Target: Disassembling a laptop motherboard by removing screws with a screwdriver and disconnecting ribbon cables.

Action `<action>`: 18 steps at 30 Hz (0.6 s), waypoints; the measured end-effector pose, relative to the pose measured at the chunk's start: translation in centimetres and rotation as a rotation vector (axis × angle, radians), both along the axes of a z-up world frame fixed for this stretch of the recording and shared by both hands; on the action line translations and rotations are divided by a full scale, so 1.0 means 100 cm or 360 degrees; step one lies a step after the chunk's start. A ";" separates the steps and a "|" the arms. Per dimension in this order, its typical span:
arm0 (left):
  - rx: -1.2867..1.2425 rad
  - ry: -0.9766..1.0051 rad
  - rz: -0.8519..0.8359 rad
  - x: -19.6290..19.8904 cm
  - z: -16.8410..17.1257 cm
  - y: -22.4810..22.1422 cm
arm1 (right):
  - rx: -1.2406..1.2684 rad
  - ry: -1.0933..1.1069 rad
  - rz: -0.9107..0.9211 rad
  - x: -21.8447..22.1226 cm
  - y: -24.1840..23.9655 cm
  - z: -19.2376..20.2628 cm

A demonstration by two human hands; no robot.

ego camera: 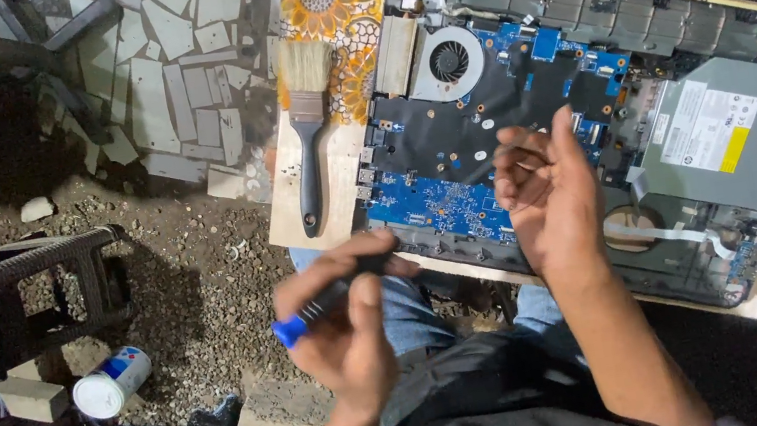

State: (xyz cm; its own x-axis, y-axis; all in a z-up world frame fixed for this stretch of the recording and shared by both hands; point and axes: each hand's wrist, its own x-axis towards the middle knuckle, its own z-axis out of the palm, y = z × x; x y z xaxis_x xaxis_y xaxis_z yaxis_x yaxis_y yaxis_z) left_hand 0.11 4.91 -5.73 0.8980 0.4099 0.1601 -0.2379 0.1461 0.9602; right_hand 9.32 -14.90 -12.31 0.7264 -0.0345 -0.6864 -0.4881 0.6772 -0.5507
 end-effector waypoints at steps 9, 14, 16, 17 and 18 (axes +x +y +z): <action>-0.0046 -0.0035 0.0433 0.060 0.019 0.056 | -0.1803 -0.1334 0.0925 0.050 0.011 0.041; 0.0153 -0.0002 0.0433 0.080 0.016 0.069 | -0.2174 -0.1392 0.1295 0.050 0.008 0.006; 0.0202 -0.0024 0.0377 0.086 0.012 0.070 | -0.2215 -0.1441 0.1326 0.049 0.009 0.005; 0.0281 -0.0030 0.0330 0.092 0.011 0.069 | -0.2211 -0.1445 0.1320 0.051 0.010 0.005; 0.0359 -0.0035 0.0281 0.098 0.010 0.068 | -0.2208 -0.1449 0.1315 0.053 0.011 0.005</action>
